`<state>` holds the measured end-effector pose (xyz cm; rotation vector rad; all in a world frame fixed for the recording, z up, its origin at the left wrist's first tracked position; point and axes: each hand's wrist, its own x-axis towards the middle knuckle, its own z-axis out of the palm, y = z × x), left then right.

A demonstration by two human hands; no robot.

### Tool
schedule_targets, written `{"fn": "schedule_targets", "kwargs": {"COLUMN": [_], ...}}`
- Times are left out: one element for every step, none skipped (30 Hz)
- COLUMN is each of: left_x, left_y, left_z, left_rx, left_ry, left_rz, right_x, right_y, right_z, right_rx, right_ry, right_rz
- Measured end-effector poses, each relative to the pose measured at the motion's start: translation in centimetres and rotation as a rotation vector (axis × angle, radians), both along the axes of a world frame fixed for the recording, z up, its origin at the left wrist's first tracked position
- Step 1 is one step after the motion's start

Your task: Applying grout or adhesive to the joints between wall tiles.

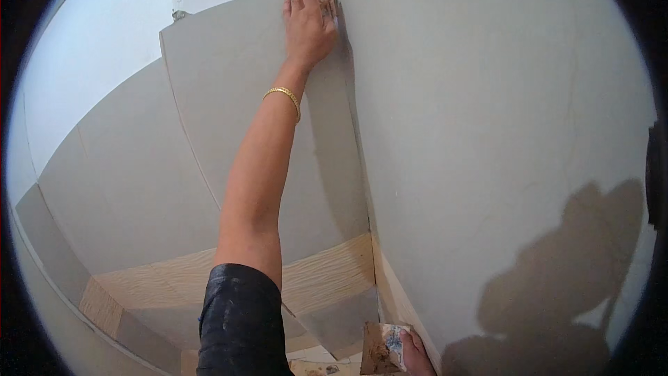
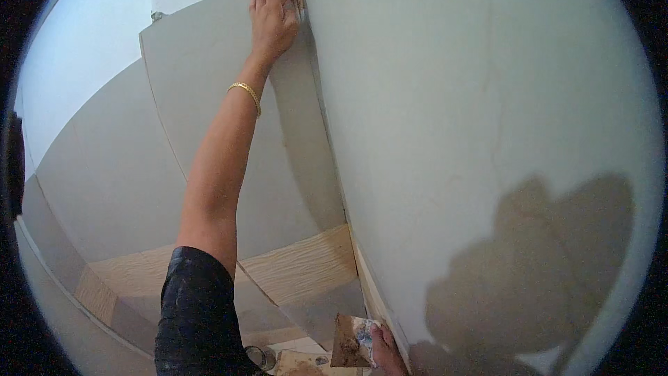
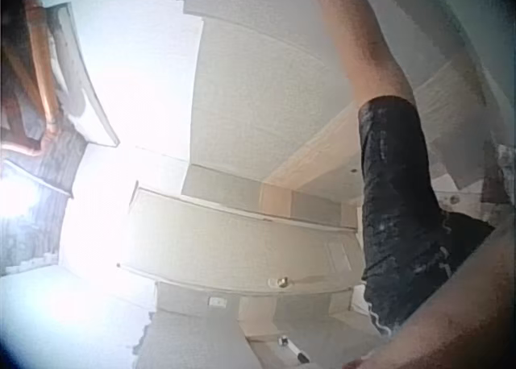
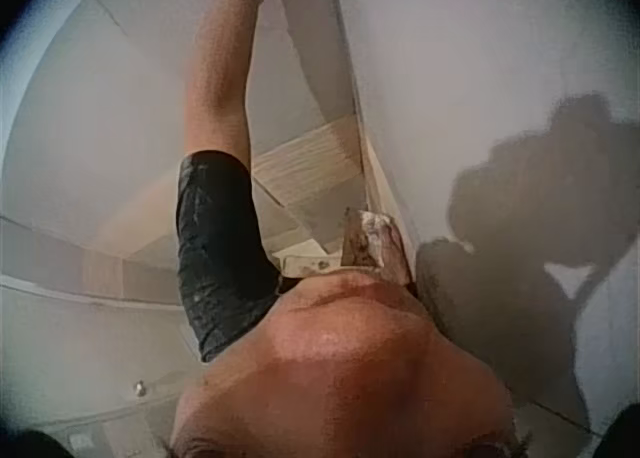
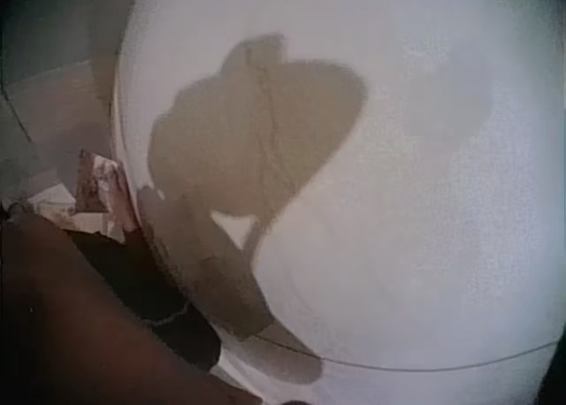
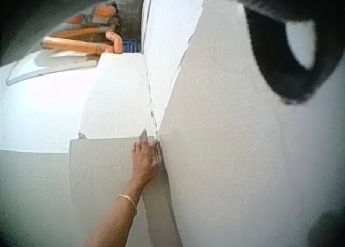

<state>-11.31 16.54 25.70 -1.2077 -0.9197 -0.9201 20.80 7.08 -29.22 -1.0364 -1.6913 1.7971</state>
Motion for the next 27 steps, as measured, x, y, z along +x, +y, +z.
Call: {"fn": "schedule_targets", "kwargs": {"left_x": [0.0,0.1,0.2,0.3,0.3,0.4,0.4,0.5,0.5,0.5,0.5,0.4,0.5,0.5,0.6,0.7,0.9,1.3,1.6,2.1,2.8,3.4,4.3,5.5,6.7,7.7,8.9], "left_y": [0.1,0.3,0.5,0.7,1.0,1.3,1.5,1.8,1.9,1.9,1.7,1.4,0.9,0.2,-0.5,-1.3,-2.2,-3.3,-4.5,-5.6,-6.8,-8.3,-9.8,-11.5,-13.7,-15.9,-18.1], "left_z": [0.4,0.7,1.0,1.3,1.3,1.3,1.1,0.8,0.7,0.5,0.3,0.1,0.0,-0.1,-0.2,-0.4,-0.7,-1.3,-2.3,-3.9,-5.5,-7.7,-10.5,-13.8,-16.9,-19.3,-21.7], "left_rx": [0.044,0.034,0.089,0.038,-0.015,-0.015,-0.011,-0.019,-0.012,0.019,0.026,0.050,-0.052,-0.185,-0.153,-0.225,-0.301,-0.284,-0.203,-0.135,-0.167,-0.205,-0.249,-0.277,-0.318,-0.372,-0.424], "left_ry": [0.054,0.039,0.110,0.060,0.006,0.010,0.063,0.107,0.116,0.157,0.170,0.190,0.185,0.154,0.180,0.106,0.028,0.038,0.058,0.062,0.015,-0.059,-0.134,-0.202,-0.172,-0.126,-0.077], "left_rz": [0.135,0.292,0.270,0.323,0.383,0.375,0.480,0.612,0.589,0.589,0.618,0.589,0.585,0.604,0.590,0.466,0.352,0.348,0.151,-0.069,-0.222,-0.397,-0.494,-0.598,-0.532,-0.483,-0.436], "right_x": [-0.1,-0.2,-0.3,-0.4,-0.4,-0.4,-0.4,-0.4,-0.4,-0.4,-0.4,-0.4,-0.3,-0.3,-0.2,-0.2,-0.2,-0.1,-0.1,-0.1,-0.2,-0.3,-0.5,-0.9,-0.9,-1.0,-1.1], "right_y": [0.0,0.1,0.2,0.2,0.3,0.3,0.4,0.4,0.3,0.3,0.3,0.2,0.2,0.1,0.2,0.1,0.3,0.4,0.5,0.5,0.6,0.4,0.3,0.3,-0.1,-0.4,-0.6], "right_z": [-0.1,-0.3,-0.4,-0.5,-0.6,-0.7,-0.7,-0.8,-0.8,-0.9,-0.9,-0.9,-0.9,-0.9,-0.8,-0.9,-0.9,-1.0,-1.0,-1.2,-1.3,-1.3,-1.2,-1.0,-0.7,0.0,0.8], "right_rx": [0.001,0.001,0.002,0.001,0.001,0.002,0.003,0.002,0.001,0.002,0.004,0.006,0.008,0.012,0.008,0.013,-0.017,-0.046,-0.116,-0.121,-0.116,-0.115,-0.125,-0.162,-0.201,-0.211,-0.202], "right_ry": [0.003,0.003,0.004,0.003,0.006,0.005,0.006,0.007,0.009,0.010,0.009,0.010,0.014,0.019,0.025,0.028,0.039,0.050,0.065,0.062,0.153,0.233,0.215,0.219,0.221,0.204,0.332], "right_rz": [-0.006,-0.008,-0.012,-0.016,-0.017,-0.016,-0.017,-0.015,-0.010,-0.008,-0.009,-0.002,0.002,0.004,0.007,0.005,0.022,0.040,0.067,0.068,0.066,0.064,0.064,-0.025,-0.131,-0.122,-0.115]}}
